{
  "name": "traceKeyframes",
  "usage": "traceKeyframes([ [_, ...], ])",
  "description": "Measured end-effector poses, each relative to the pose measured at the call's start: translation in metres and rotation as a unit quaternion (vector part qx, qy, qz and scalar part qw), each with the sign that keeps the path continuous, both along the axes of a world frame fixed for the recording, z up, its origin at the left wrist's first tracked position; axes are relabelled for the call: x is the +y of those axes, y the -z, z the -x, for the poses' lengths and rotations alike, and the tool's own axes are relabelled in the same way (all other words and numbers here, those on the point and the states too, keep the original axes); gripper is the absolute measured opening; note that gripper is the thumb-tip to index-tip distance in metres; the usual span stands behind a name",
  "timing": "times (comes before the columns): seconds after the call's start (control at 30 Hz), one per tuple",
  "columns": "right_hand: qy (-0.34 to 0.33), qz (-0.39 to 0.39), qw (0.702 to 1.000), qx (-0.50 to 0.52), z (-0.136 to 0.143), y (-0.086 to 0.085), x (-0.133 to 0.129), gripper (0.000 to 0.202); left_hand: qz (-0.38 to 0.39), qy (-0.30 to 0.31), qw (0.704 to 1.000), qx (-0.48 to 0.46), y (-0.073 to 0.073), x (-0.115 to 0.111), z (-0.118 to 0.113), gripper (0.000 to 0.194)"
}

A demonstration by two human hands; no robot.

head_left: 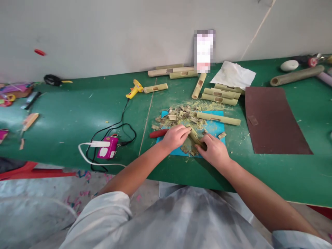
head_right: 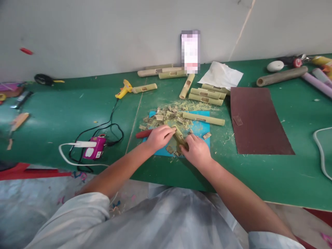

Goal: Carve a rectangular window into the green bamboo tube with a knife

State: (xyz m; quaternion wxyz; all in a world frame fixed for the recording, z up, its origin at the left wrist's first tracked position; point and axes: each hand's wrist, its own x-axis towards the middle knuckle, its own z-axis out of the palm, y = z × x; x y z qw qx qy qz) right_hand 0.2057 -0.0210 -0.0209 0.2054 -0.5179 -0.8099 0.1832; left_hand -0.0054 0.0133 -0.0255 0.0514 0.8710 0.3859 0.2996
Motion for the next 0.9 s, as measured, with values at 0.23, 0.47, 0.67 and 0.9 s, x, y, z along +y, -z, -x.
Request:
traceKeyframes([
  [0.23, -0.002, 0.005, 1.0, 0.003, 0.0, -0.001, 0.001, 0.012, -0.006, -0.018, 1.0, -0.007, 0.006, 0.0, 0.002, 0.025],
  [0.47, -0.001, 0.013, 1.0, 0.003, 0.0, -0.003, 0.001, 0.012, -0.01, -0.014, 1.0, -0.005, 0.004, 0.001, 0.001, 0.025],
  [0.67, -0.004, 0.031, 0.999, -0.026, 0.001, -0.007, 0.001, 0.013, -0.016, 0.015, 1.0, -0.013, 0.001, 0.006, 0.003, 0.022],
  [0.9, -0.016, 0.076, 0.994, -0.079, -0.001, -0.025, 0.006, 0.011, 0.11, -0.031, 0.991, -0.068, -0.017, 0.018, 0.007, 0.013],
])
